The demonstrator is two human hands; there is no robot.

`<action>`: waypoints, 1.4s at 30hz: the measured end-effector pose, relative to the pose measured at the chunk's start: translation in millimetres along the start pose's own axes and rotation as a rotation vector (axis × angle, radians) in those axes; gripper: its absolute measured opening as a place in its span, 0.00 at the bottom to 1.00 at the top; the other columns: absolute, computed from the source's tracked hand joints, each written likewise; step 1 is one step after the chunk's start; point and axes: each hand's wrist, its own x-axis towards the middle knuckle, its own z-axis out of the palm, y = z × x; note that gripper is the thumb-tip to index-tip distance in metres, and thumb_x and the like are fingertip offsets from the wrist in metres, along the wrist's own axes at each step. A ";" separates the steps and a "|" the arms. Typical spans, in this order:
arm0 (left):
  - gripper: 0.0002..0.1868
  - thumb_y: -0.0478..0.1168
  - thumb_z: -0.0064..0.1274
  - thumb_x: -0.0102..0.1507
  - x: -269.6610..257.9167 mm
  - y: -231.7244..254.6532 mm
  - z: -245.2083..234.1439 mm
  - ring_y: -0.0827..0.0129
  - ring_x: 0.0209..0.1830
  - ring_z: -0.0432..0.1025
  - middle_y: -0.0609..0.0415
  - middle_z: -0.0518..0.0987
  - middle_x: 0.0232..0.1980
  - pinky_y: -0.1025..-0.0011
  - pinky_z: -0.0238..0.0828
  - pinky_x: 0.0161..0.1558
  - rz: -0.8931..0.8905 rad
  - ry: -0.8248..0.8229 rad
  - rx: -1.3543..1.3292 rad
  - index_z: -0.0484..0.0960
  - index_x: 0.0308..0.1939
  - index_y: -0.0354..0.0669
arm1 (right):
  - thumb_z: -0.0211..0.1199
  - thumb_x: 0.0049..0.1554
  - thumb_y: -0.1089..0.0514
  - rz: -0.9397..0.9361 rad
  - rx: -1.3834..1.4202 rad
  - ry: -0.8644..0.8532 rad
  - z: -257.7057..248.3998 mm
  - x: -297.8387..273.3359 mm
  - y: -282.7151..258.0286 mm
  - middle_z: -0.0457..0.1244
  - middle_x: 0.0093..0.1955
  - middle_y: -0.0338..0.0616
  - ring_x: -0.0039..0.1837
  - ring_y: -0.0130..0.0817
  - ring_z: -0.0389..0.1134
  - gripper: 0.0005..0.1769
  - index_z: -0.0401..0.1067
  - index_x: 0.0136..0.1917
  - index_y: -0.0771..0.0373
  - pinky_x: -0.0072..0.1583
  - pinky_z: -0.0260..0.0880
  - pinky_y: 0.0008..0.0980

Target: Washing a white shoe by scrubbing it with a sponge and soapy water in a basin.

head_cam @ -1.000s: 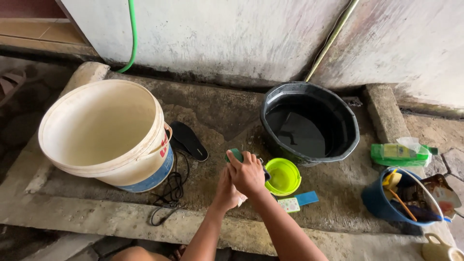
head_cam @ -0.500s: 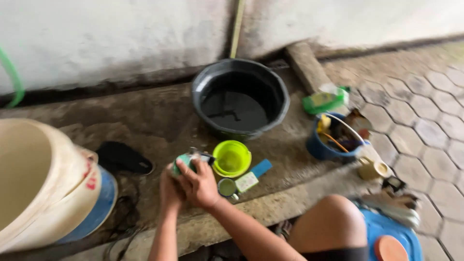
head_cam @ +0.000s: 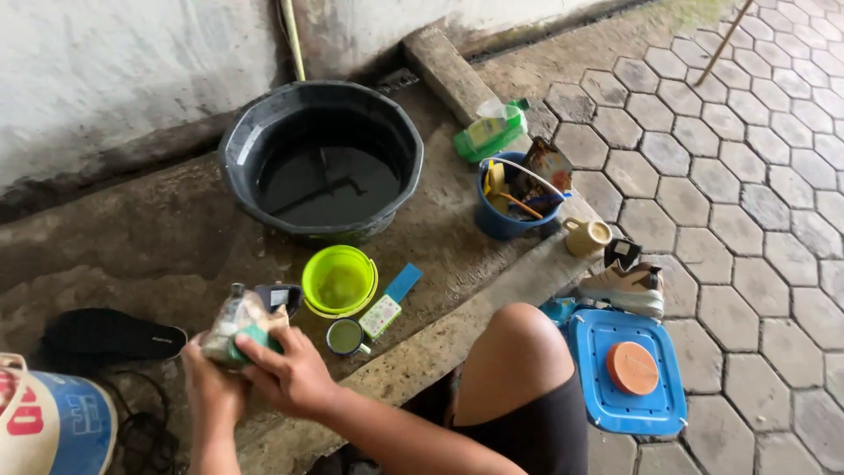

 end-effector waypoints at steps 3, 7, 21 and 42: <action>0.36 0.44 0.56 0.57 3.6 -40.1 21.2 0.29 0.58 0.68 0.29 0.69 0.62 0.42 0.64 0.52 -0.165 -0.029 -0.011 0.66 0.66 0.33 | 0.60 0.67 0.52 0.059 0.042 -0.028 -4.2 -3.0 -8.8 0.58 0.58 0.63 0.49 0.60 0.63 0.25 0.63 0.76 0.46 0.53 0.66 0.55; 0.20 0.65 0.41 0.70 19.6 -72.6 44.3 0.62 0.51 0.74 0.49 0.78 0.48 0.71 0.69 0.50 -0.616 -0.097 -1.039 0.74 0.50 0.57 | 0.58 0.67 0.42 -0.054 -0.193 -0.102 10.4 39.5 -3.3 0.60 0.53 0.52 0.52 0.57 0.65 0.22 0.69 0.73 0.41 0.49 0.66 0.55; 0.40 0.36 0.64 0.51 -4.8 -0.2 15.8 0.39 0.61 0.71 0.38 0.76 0.63 0.44 0.68 0.59 -0.322 -0.080 0.029 0.69 0.68 0.47 | 0.70 0.53 0.46 -0.175 -0.099 0.115 18.2 56.9 22.8 0.63 0.47 0.52 0.43 0.51 0.69 0.21 0.78 0.60 0.45 0.44 0.71 0.44; 0.49 0.44 0.74 0.39 -10.9 -67.5 30.5 0.48 0.65 0.70 0.52 0.69 0.60 0.47 0.75 0.60 -0.093 0.148 -0.124 0.66 0.62 0.57 | 0.65 0.58 0.45 0.018 -0.130 -0.103 30.8 9.3 54.5 0.62 0.53 0.48 0.49 0.49 0.71 0.27 0.72 0.70 0.42 0.45 0.76 0.40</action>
